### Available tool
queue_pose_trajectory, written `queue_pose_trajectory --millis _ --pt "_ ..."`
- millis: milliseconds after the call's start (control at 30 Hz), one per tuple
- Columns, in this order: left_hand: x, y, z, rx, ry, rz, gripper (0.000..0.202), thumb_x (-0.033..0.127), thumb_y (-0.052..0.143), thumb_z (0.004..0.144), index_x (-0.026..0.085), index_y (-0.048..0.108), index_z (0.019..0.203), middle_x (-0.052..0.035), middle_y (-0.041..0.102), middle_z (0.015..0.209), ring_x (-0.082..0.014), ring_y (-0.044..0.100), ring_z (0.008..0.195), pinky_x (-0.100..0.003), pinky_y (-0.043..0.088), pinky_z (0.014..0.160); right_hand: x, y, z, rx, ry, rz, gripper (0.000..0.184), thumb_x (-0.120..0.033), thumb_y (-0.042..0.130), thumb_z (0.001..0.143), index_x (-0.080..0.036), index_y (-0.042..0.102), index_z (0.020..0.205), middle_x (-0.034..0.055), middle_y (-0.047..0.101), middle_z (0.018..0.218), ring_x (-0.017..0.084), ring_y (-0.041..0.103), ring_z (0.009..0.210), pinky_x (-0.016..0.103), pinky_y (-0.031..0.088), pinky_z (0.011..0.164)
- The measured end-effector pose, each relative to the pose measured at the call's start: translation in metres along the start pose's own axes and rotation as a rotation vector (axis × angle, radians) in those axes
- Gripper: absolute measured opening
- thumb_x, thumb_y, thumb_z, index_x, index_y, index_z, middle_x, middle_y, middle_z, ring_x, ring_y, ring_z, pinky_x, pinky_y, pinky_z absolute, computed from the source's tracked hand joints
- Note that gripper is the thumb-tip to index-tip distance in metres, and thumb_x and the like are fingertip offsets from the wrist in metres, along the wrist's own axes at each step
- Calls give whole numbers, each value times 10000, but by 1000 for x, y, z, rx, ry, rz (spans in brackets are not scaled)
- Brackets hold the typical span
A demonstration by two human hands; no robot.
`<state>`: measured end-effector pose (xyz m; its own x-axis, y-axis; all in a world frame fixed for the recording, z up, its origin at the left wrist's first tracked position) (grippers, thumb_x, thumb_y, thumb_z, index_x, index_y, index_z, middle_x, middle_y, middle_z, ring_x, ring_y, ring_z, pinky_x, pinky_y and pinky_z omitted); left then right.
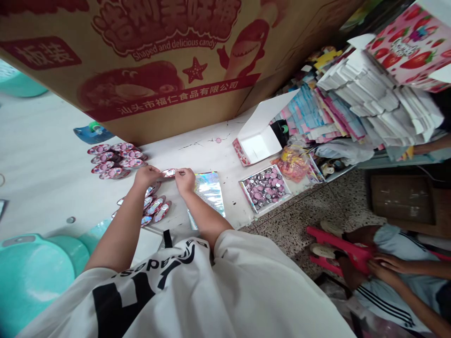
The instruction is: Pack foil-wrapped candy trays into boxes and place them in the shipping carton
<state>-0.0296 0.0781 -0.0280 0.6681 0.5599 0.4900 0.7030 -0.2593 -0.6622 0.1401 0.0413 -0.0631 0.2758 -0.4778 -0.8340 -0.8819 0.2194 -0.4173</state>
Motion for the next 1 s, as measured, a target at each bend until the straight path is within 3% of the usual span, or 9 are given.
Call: queue_pose_trajectory --millis 100,267,433,567,767,1000 --pt "-6 2 1 -33 8 -149 326 366 773 588 154 706 826 -8 657 706 -125 513 548 -246 373 528 -5 -5 7 -83 -16 -95 276 -242 636 839 -204 627 1112 -11 697 839 158 658 778 253 493 762" --pt "-18 9 2 -92 88 -295 375 417 656 681 144 775 909 -46 729 777 -153 568 619 -261 443 598 -24 -12 18 -333 -282 -458 302 -88 473 884 -195 705 1047 64 697 1049 188 644 948 276 470 861" --pt "-30 9 1 -130 119 -393 403 347 691 653 150 779 993 -93 768 1044 -230 679 915 -320 527 847 -32 -12 23 -452 -401 -630 279 -316 567 936 -188 723 1130 113 635 1196 235 605 1043 322 481 910" --pt "-36 12 -6 -180 233 -419 529 325 738 657 123 731 1146 -137 726 1193 -260 670 1083 -363 518 968 -41 -2 25 -540 -593 -612 272 -326 645 900 -227 724 1141 79 657 1196 247 565 1136 336 443 975" --pt "-45 24 -5 -57 257 -344 473 345 728 738 138 736 1163 -119 727 1200 -252 666 1127 -338 522 990 -49 19 39 -674 -541 -632 218 -359 734 813 -211 740 972 52 698 1024 197 613 919 267 438 758" --pt "-57 34 2 -26 280 -334 411 355 717 766 194 767 1141 -67 757 1127 -249 705 1039 -325 532 956 -50 32 43 -776 -528 -595 142 -226 754 734 -192 732 869 24 720 917 162 613 814 238 400 669"
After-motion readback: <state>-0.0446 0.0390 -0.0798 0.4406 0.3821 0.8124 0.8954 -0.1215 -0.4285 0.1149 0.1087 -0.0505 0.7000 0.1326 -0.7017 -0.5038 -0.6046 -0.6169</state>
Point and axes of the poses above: each hand's wrist, its own z-axis towards the middle knuckle, its own y-axis out of the palm, x = y × z, the point moved 3 cm from there along z, towards the middle knuckle
